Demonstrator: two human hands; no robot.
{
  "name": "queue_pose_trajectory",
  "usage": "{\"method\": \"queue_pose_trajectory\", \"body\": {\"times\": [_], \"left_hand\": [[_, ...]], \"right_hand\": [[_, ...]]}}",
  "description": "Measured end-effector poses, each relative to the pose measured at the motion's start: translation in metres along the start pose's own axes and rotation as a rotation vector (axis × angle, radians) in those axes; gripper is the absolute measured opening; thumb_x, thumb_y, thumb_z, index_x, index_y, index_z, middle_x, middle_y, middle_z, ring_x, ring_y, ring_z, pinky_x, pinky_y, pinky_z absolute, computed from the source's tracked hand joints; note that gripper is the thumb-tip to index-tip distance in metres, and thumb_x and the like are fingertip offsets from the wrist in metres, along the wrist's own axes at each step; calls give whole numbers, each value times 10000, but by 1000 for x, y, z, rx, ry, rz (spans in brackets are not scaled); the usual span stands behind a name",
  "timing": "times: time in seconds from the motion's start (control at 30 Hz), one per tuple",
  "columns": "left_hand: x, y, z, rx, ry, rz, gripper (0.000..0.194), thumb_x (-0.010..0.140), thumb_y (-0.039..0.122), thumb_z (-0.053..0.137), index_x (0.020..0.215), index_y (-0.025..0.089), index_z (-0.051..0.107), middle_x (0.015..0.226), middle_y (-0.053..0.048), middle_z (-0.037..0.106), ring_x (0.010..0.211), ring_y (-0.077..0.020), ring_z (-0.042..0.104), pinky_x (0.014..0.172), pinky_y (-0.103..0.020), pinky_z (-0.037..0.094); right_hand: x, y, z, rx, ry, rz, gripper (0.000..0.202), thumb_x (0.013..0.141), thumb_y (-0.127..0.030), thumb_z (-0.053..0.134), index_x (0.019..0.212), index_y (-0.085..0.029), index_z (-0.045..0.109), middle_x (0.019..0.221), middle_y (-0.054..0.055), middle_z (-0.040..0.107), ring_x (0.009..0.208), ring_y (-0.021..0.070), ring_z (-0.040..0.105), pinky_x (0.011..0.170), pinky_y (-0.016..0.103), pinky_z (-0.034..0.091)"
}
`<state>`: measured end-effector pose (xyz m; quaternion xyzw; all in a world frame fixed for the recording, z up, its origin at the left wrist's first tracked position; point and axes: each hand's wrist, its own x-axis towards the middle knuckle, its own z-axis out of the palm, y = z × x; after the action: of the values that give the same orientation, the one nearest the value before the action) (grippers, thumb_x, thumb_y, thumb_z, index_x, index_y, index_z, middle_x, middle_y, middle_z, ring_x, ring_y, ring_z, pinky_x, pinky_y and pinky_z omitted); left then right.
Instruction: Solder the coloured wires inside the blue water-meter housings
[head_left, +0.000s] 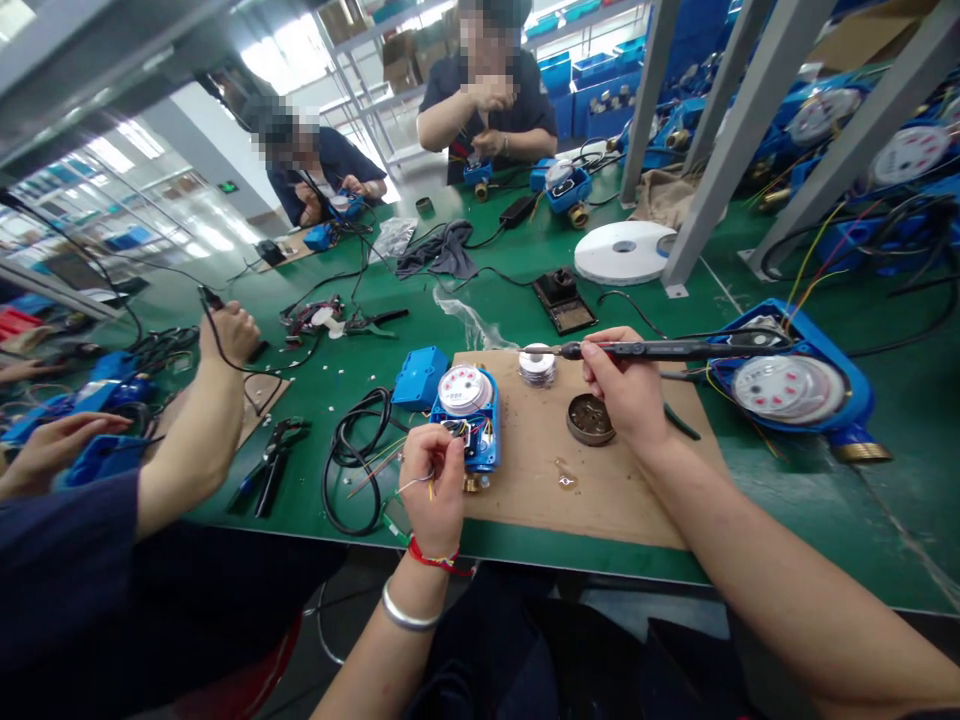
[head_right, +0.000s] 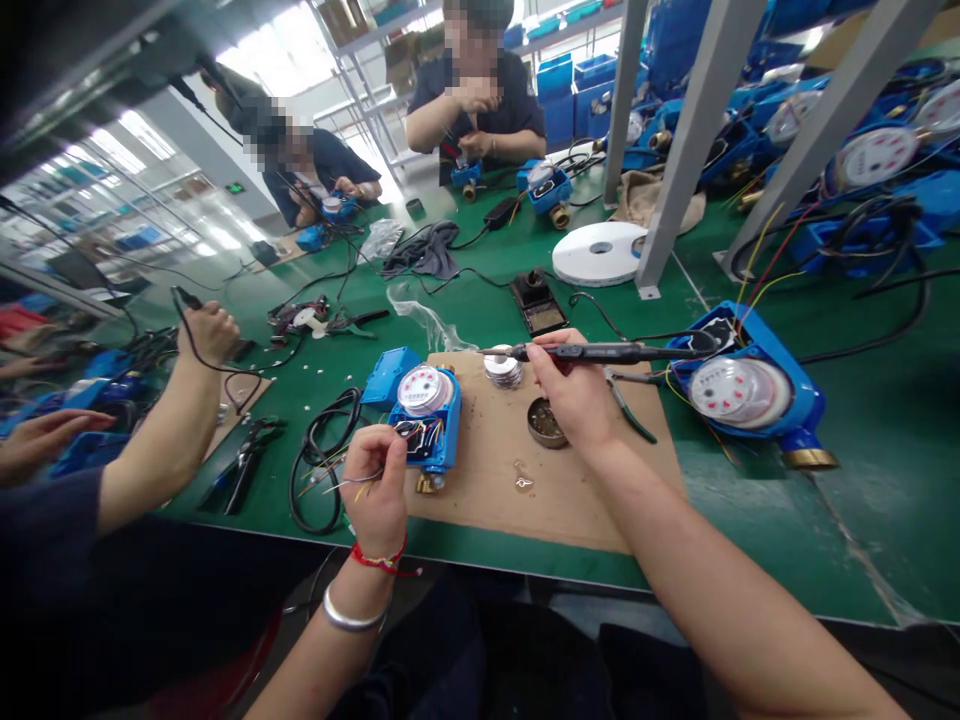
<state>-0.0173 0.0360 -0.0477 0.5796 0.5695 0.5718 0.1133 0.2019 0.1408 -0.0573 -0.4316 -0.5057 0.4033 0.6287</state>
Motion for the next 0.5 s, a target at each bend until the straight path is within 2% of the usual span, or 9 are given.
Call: {"method": "queue_pose_trajectory", "body": {"times": [0.17,0.5], "left_hand": [[-6,1,2,-20,35,23,132,884,247,585,783,189,523,868,-29,537,821,-153,536,739,-287,438],[-10,-3,1,0,-12,64,155,867,166,597,749,186,499,905,-33,573,860,-163,570,815,-346,459]], "right_hand": [[-6,-12,0,85,37,-40,203,856,-419,643,901,-241,556,577,-34,536,395,87,434,345,223,297],[-22,-28,1,229,-77,-20,197,824,-411,686,848,-243,585,531,-35,521,381,87,424,307,218,243]]}}
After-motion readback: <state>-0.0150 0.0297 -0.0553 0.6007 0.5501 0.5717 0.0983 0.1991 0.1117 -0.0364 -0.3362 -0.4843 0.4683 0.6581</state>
